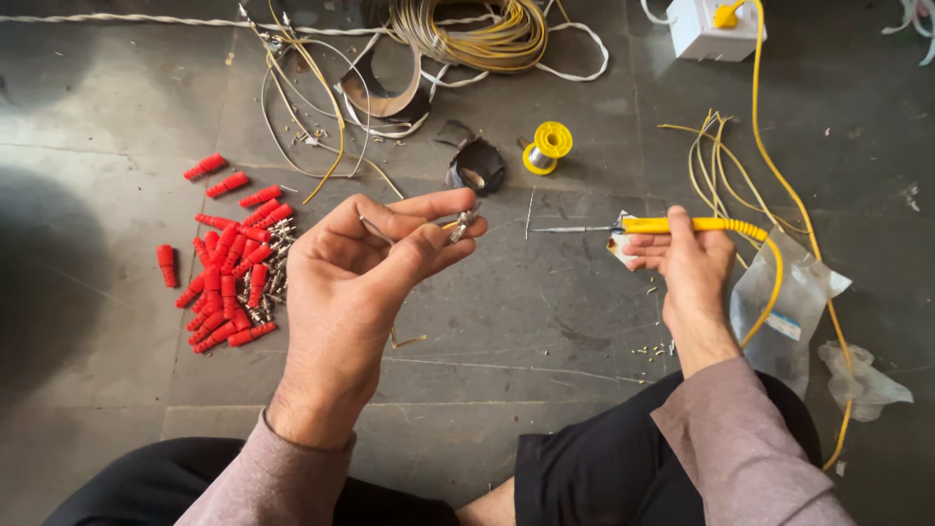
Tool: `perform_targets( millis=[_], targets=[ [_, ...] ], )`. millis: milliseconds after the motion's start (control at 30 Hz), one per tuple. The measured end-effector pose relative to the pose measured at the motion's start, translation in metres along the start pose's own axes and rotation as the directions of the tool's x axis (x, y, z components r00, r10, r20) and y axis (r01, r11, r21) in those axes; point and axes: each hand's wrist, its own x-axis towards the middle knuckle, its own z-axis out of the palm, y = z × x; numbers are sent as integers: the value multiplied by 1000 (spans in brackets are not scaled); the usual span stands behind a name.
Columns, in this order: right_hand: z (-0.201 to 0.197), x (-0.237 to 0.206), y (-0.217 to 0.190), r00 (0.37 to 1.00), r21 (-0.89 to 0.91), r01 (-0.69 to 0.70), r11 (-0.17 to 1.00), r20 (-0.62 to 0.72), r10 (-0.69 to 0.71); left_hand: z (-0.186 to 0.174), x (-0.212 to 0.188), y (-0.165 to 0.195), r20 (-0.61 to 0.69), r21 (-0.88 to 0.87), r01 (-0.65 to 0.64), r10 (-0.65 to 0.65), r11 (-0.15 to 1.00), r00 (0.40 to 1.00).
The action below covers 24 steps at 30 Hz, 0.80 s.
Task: The person sits on the floor and repeatedly solders small metal connectors onto the ends of yellow wires using a soldering iron and solder wire. They handle each wire individually, apply solder to the connection point, and place the finished units on the floor.
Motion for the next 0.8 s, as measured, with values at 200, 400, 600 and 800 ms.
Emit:
perform_targets(
  millis=[200, 400, 600, 800],
  targets=[
    [6, 0, 2, 999, -39, 35, 999, -19, -36, -1, 1, -3, 10, 15, 11, -12, 1000, 1000],
    [10, -3, 2, 999, -21, 46, 999, -1, -46, -1, 1, -5, 14, 21, 17, -17, 1000, 1000],
    [11, -4, 0, 999, -21, 47, 999, 21, -46, 0, 0, -4, 10, 8, 24, -24, 1000, 1000],
    [12, -4, -2, 999, -25, 37, 999, 15, -37, -1, 0, -3, 14, 8, 23, -24, 1000, 1000]
  ],
)
